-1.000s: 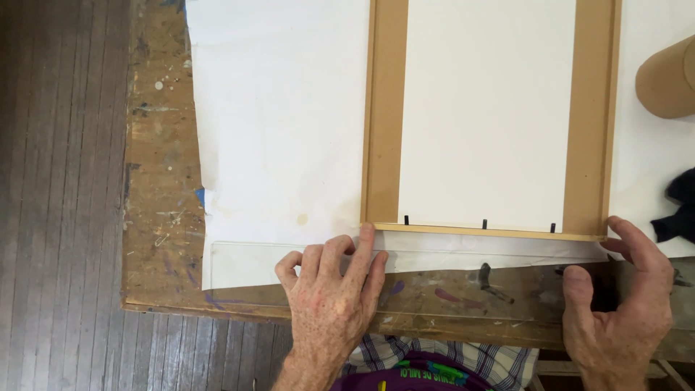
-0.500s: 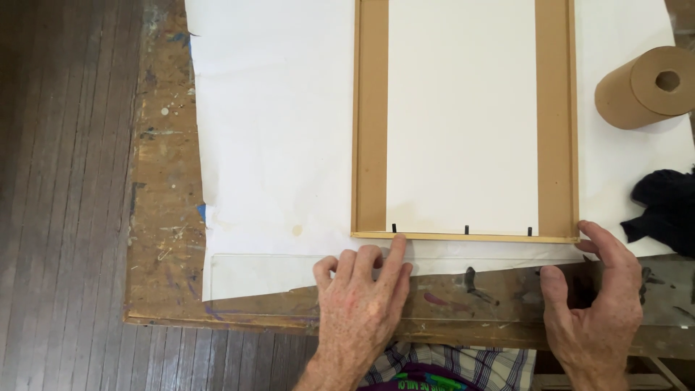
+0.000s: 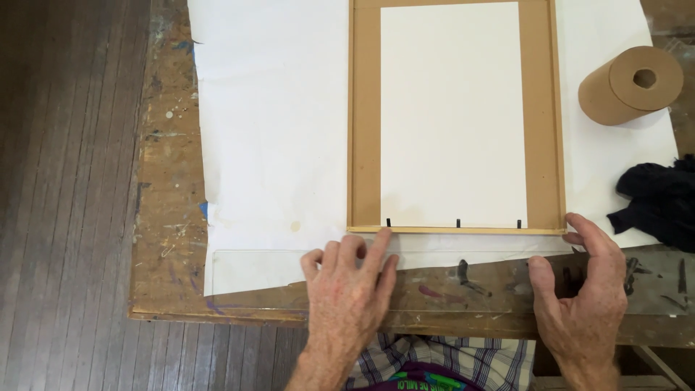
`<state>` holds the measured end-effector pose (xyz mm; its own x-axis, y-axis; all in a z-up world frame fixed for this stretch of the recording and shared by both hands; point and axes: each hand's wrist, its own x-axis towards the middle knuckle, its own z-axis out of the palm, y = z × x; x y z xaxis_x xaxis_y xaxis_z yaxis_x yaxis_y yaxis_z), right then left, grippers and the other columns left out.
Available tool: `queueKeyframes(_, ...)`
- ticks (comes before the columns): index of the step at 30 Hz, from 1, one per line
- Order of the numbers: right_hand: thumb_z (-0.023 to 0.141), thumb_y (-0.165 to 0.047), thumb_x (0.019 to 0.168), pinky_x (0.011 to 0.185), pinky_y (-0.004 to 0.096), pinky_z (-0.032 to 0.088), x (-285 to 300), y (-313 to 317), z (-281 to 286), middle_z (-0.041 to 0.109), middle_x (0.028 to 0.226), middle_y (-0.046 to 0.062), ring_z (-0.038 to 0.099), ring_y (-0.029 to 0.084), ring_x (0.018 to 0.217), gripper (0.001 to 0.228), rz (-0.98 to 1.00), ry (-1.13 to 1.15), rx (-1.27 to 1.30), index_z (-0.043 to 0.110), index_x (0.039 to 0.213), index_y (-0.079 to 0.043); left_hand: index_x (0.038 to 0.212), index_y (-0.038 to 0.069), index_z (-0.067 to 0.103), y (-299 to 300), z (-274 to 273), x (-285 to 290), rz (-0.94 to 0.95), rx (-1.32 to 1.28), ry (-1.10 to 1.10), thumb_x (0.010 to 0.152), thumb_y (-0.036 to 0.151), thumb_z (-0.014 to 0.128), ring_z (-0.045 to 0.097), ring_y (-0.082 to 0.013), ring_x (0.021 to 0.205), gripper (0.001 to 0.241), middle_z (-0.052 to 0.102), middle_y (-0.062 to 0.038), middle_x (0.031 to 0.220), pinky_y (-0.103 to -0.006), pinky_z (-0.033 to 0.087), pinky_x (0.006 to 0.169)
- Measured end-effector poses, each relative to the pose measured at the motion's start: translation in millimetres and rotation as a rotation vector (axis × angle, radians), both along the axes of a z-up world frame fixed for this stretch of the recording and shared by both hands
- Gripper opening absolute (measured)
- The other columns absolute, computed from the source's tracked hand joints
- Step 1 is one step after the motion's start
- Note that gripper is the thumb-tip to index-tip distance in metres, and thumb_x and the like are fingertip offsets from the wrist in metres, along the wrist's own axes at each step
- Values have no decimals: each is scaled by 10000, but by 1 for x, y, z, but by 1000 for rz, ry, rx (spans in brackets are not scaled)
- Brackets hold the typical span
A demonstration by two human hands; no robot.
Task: Sealing the back of a picture frame by applying and smoothing brown paper tape along the edges.
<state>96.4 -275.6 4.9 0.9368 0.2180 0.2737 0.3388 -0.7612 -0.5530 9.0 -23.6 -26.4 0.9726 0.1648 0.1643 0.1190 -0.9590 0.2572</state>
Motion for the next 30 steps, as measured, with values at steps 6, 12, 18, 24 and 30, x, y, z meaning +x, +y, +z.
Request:
queueKeyframes(6, 685, -164, 963, 1177, 569, 392, 4, -1, 10, 575, 1429, 249, 512, 402, 1351, 513, 44, -45, -131, 603, 1397, 97, 1274, 164, 653, 27, 14, -1, 54, -58, -142, 946, 395, 717, 609, -198, 962, 406, 668, -67, 1119, -464, 436, 906)
queueKeyframes(12, 605, -103, 1028, 1020, 442, 521, 109, 75, 82, 689, 1235, 188, 639, 292, 1101, 363, 620, -271, -355, 654, 1375, -9, 1233, 129, 674, 31, 25, 9, 121, 1, -261, 936, 247, 769, 549, -208, 849, 333, 626, -41, 1020, -415, 398, 795)
queueKeyframes(18, 524, -39, 1052, 704, 429, 565, 253, 189, 31, 617, 1108, 172, 603, 308, 978, 360, 787, -470, -638, 621, 1396, -88, 1222, 151, 666, 30, 16, 14, 150, -23, -235, 913, 260, 799, 556, -200, 847, 353, 644, -27, 1001, -415, 401, 794)
queueKeyframes(24, 560, -70, 1081, 726, 250, 553, 300, 223, 9, 653, 1006, 1, 617, 140, 897, 357, 796, -993, -775, 674, 1390, -209, 1233, 166, 688, 33, 11, 12, 151, -49, -223, 930, 296, 793, 563, -192, 844, 345, 658, -12, 998, -421, 416, 786)
queueKeyframes(30, 591, -35, 1014, 624, 249, 528, 307, 218, 11, 604, 1133, -33, 612, 132, 847, 344, 886, -969, -815, 629, 1296, -228, 1233, 190, 663, 33, 18, 13, 150, -23, -233, 938, 255, 786, 520, -198, 826, 326, 626, 13, 1010, -415, 383, 778)
